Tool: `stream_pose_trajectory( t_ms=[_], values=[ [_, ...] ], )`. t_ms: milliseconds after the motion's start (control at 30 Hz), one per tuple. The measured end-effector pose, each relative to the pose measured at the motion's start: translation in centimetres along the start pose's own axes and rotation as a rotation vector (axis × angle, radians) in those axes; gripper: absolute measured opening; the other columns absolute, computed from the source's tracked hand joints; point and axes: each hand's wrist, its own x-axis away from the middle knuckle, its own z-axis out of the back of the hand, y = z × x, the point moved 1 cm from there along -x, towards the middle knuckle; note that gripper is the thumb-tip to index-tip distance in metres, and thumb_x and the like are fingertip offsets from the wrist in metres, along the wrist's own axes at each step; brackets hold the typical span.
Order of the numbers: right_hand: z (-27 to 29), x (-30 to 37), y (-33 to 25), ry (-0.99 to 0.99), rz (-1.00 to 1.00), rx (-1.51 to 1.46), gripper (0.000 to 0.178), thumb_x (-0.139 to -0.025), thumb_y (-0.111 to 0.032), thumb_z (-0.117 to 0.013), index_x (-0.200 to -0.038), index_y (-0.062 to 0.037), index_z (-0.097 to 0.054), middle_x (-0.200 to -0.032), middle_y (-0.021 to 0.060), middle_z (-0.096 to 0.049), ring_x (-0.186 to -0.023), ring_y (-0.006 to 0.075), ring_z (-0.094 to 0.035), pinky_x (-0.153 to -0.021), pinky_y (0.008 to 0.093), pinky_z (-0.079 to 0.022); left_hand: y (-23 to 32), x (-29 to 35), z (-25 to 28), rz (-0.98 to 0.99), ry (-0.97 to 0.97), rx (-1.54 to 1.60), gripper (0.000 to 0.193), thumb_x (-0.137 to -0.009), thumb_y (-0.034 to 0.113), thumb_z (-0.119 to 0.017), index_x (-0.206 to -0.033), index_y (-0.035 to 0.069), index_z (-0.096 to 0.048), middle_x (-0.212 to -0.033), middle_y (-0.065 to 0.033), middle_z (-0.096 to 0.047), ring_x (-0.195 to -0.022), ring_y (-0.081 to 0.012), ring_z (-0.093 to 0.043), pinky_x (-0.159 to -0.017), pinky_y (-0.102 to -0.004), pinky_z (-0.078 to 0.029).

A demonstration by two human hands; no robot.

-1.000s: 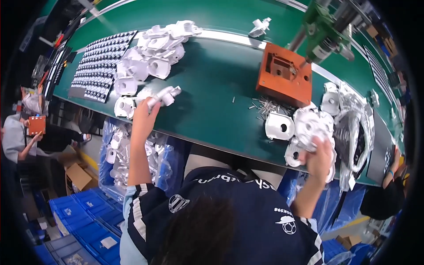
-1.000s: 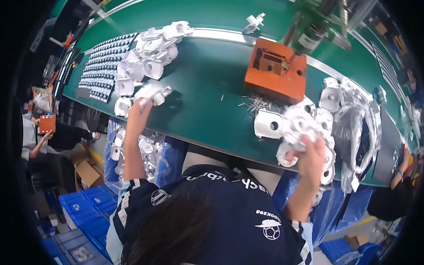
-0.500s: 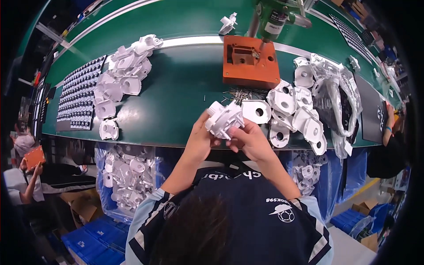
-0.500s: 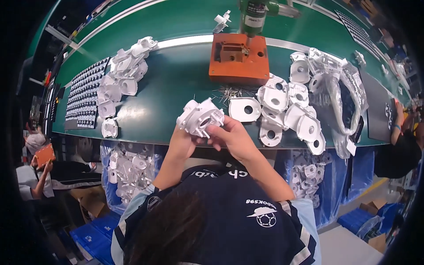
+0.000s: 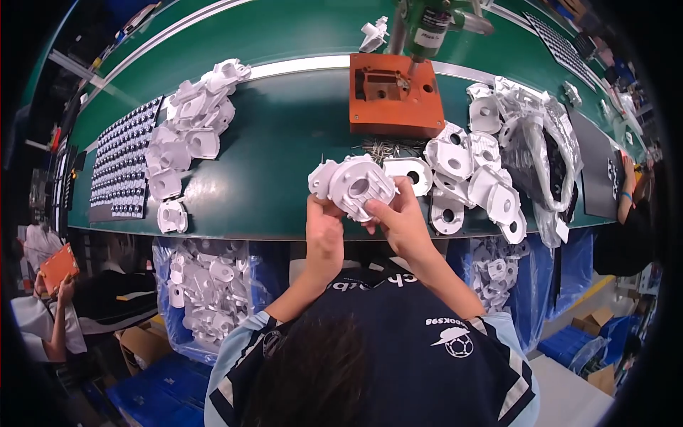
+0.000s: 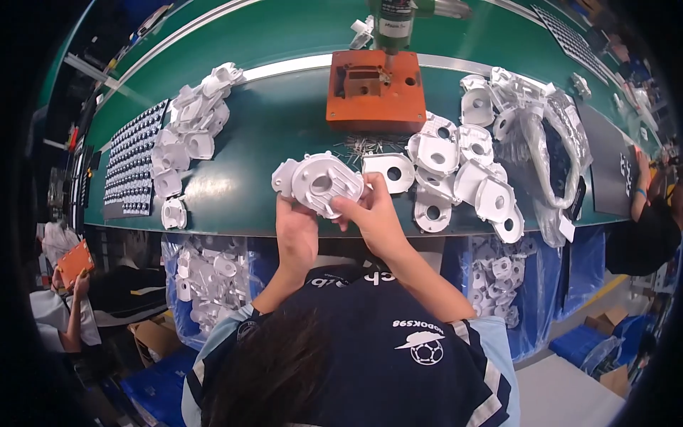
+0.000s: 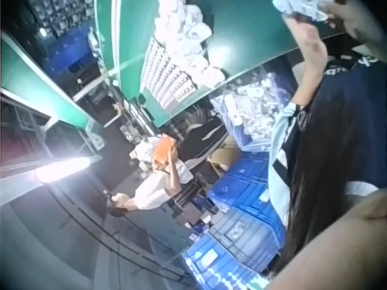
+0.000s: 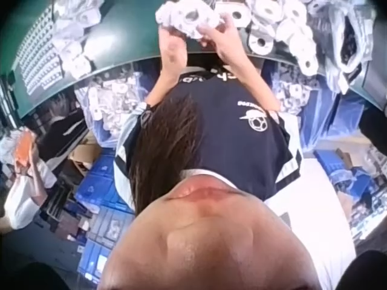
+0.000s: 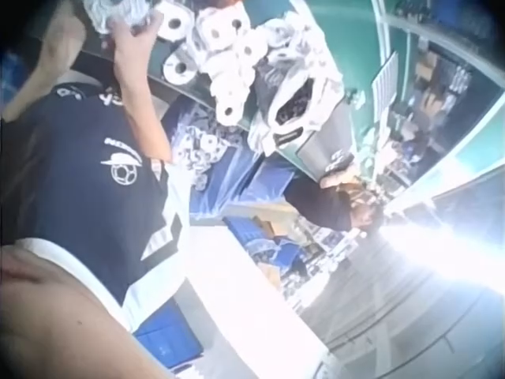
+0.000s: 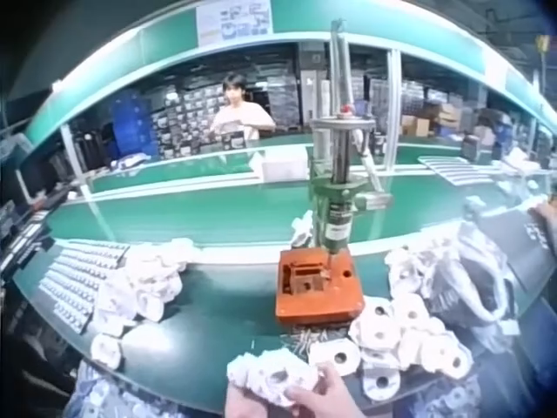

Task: Assembling small plastic components using a manual press at a factory workstation.

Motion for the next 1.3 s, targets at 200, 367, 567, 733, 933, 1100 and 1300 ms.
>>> stream_pose_trajectory(
  t_ms=[200, 367, 567, 733, 933, 1100, 1300],
  values=[
    [0.0, 0.2, -1.4, -0.087, 0.063, 0.026, 0.035, -0.082, -0.008, -0.065, -0.110, -0.0015, -0.045, -0.087, 0.0083, -0.061, -0.065, 0.0156, -0.062, -0.052, 0.0271, -0.051, -0.4, 0.0, 0.7, 0.082, -0.041, -0.188, 0.031, -0.089, -0.001, -0.047, -0.118, 0.002, -0.034, -0.114, -0.0161, -0.052, -0.098, -0.0179, -0.054, -0.085, -0.0293, -0.044],
    [2.4, 2.0, -5.7, 0.024, 0.276, 0.178, 0.035, -0.082, -0.006, -0.063, -0.113, -0.0015, -0.046, -0.088, 0.0085, -0.062, -0.071, 0.0150, -0.062, -0.061, 0.0263, -0.051, 0.3, -4.4, -1.6, -0.021, -0.124, -0.355, 0.023, -0.086, 0.001, -0.056, -0.104, -0.001, -0.040, -0.099, -0.0136, -0.057, -0.085, -0.0134, -0.057, -0.075, -0.0253, -0.046],
    [17.3, 3.9, -17.8, 0.929, 0.794, 1.197, 0.021, -0.083, -0.013, -0.060, -0.101, -0.0014, -0.061, -0.080, 0.0062, -0.063, -0.071, 0.0134, -0.059, -0.064, 0.0261, -0.046, 1.0, -14.2, -1.6, -0.362, -0.437, -1.267, 0.014, -0.080, 0.004, -0.060, -0.090, 0.001, -0.052, -0.077, -0.0120, -0.062, -0.066, -0.0243, -0.064, -0.060, -0.0317, -0.050],
    [26.6, 3.4, -21.6, 1.077, 0.154, 1.781, 0.025, -0.079, -0.024, -0.063, -0.097, -0.0071, -0.065, -0.088, 0.0171, -0.065, -0.086, 0.0349, -0.061, -0.077, 0.0407, -0.046, -2.1, -17.1, -2.7, -0.620, -0.710, -1.673, 0.013, -0.073, 0.008, -0.059, -0.082, 0.005, -0.051, -0.078, -0.0104, -0.059, -0.077, -0.0257, -0.063, -0.065, -0.0371, -0.051],
    [27.4, 3.0, -20.6, 1.014, 0.310, 1.584, 0.024, -0.076, -0.023, -0.068, -0.091, -0.0048, -0.064, -0.074, 0.0143, -0.063, -0.070, 0.0295, -0.060, -0.065, 0.0384, -0.045, -6.0, -18.5, -2.2, -0.866, -0.491, -1.594, 0.011, -0.072, 0.007, -0.058, -0.082, 0.007, -0.052, -0.089, -0.0137, -0.062, -0.090, -0.0289, -0.063, -0.074, -0.0366, -0.052],
    [28.5, 2.4, -20.1, 1.039, 0.449, 1.463, 0.022, -0.078, -0.021, -0.067, -0.087, -0.0018, -0.064, -0.066, 0.0116, -0.061, -0.062, 0.0244, -0.058, -0.061, 0.0368, -0.044, -5.7, -19.3, -1.0, -0.713, -0.608, -1.449, 0.009, -0.079, 0.012, -0.059, -0.086, 0.008, -0.056, -0.098, -0.0157, -0.062, -0.098, -0.0314, -0.060, -0.080, -0.0401, -0.050],
    [27.2, 2.2, -21.0, 1.045, 0.360, 1.441, 0.025, -0.078, -0.025, -0.065, -0.086, -0.0014, -0.066, -0.074, 0.0147, -0.065, -0.070, 0.0270, -0.062, -0.067, 0.0357, -0.046, -6.3, -19.4, 0.1, -0.626, -0.648, -1.449, 0.012, -0.081, 0.016, -0.060, -0.088, 0.006, -0.058, -0.104, -0.0169, -0.060, -0.106, -0.0322, -0.055, -0.087, -0.0424, -0.046]
  ],
)
